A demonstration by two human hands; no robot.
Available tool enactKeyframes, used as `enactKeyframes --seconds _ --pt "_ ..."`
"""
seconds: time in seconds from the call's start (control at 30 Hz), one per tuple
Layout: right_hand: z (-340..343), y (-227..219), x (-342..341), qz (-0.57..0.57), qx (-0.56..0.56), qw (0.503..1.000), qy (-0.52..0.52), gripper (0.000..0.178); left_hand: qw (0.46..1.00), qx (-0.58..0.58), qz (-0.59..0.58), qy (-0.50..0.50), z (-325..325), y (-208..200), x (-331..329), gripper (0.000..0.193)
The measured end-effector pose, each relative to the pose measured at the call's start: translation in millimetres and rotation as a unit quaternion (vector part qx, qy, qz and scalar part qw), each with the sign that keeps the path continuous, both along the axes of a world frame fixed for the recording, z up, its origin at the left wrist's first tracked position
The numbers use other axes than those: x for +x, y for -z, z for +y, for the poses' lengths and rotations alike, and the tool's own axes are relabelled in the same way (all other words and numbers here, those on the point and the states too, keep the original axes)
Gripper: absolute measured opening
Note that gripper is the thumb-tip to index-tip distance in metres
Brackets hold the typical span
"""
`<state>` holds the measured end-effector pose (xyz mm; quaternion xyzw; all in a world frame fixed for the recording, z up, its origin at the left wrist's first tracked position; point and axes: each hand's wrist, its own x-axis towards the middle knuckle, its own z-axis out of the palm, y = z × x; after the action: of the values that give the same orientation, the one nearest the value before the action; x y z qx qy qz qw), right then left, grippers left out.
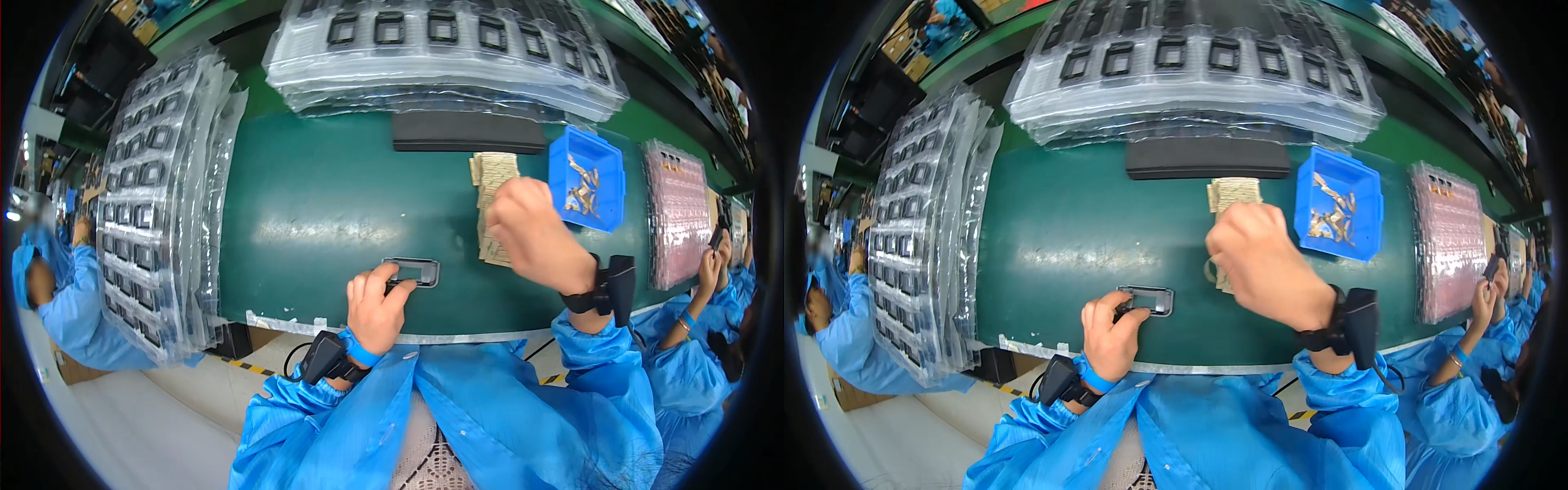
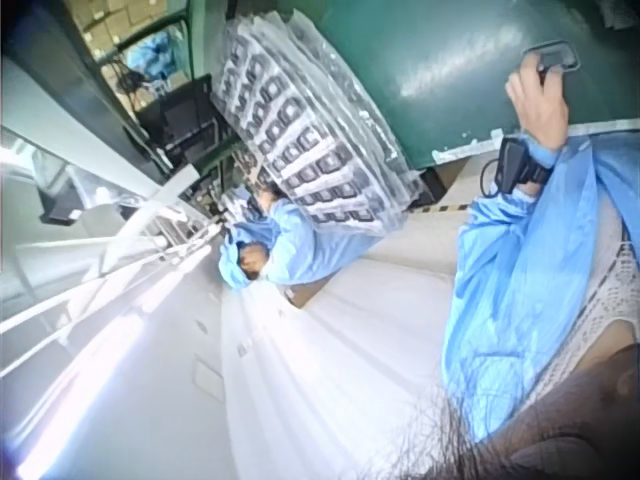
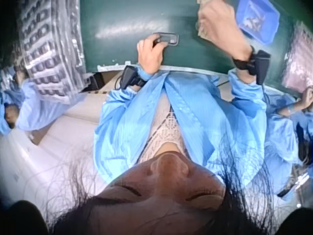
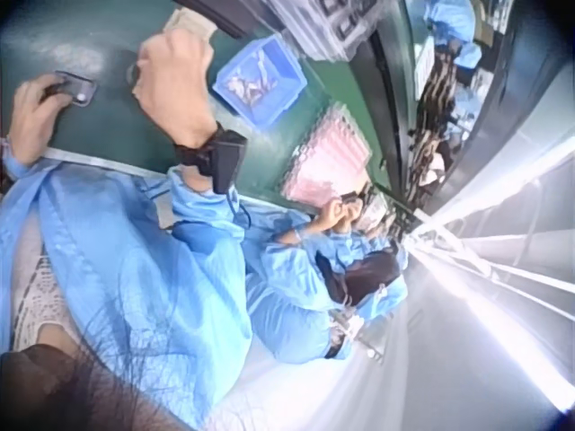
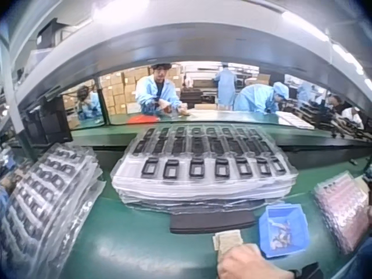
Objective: Assembling small electronic inserts into a plastic frame on a factory assembly line.
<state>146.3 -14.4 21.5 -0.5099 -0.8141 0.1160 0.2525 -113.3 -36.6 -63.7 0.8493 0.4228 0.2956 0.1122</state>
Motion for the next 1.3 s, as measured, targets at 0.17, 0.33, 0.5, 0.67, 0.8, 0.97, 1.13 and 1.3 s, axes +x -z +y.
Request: enactKeyframes --seconds 0.17,0.33,0.5,0.67,0.8,0.97,1.13,1.3 --pt "-16 -14 59 0.038 0.021 0.987 0.154 0.015 1.000 -0.008 0.003 0.008 -1 4 0 0.025" --pt "-24 -25 92 0.099 -0.017 0.930 0.354 0.013 1.000 0.018 0.010 0.003 -1 2 -3 0.019" --pt "-31 0 114 -0.014 0.085 0.921 0.381 0.012 1.000 -0.011 0.004 0.014 -1 3 -6 0.019" --pt "-25 0 101 -0.017 0.099 0.917 0.386 0.011 0.999 -0.030 -0.013 -0.005 -1 -6 -7 0.031" --pt "-22 -5 53 0.077 0.041 0.940 0.331 0.006 0.998 -0.043 -0.042 -0.004 11 -8 -9 0.031" --pt "-23 22 -29 0.068 -0.079 0.983 0.149 0.008 0.994 -0.087 -0.071 -0.014 33 -9 2 0.018" --pt "-23 46 -79 0.080 -0.108 0.983 0.123 0.010 0.993 -0.098 -0.069 -0.015 32 -6 9 0.015" --pt "-17 64 -89 0.061 -0.081 0.989 0.107 0.005 0.991 -0.109 -0.073 -0.016 37 -4 7 0.011"
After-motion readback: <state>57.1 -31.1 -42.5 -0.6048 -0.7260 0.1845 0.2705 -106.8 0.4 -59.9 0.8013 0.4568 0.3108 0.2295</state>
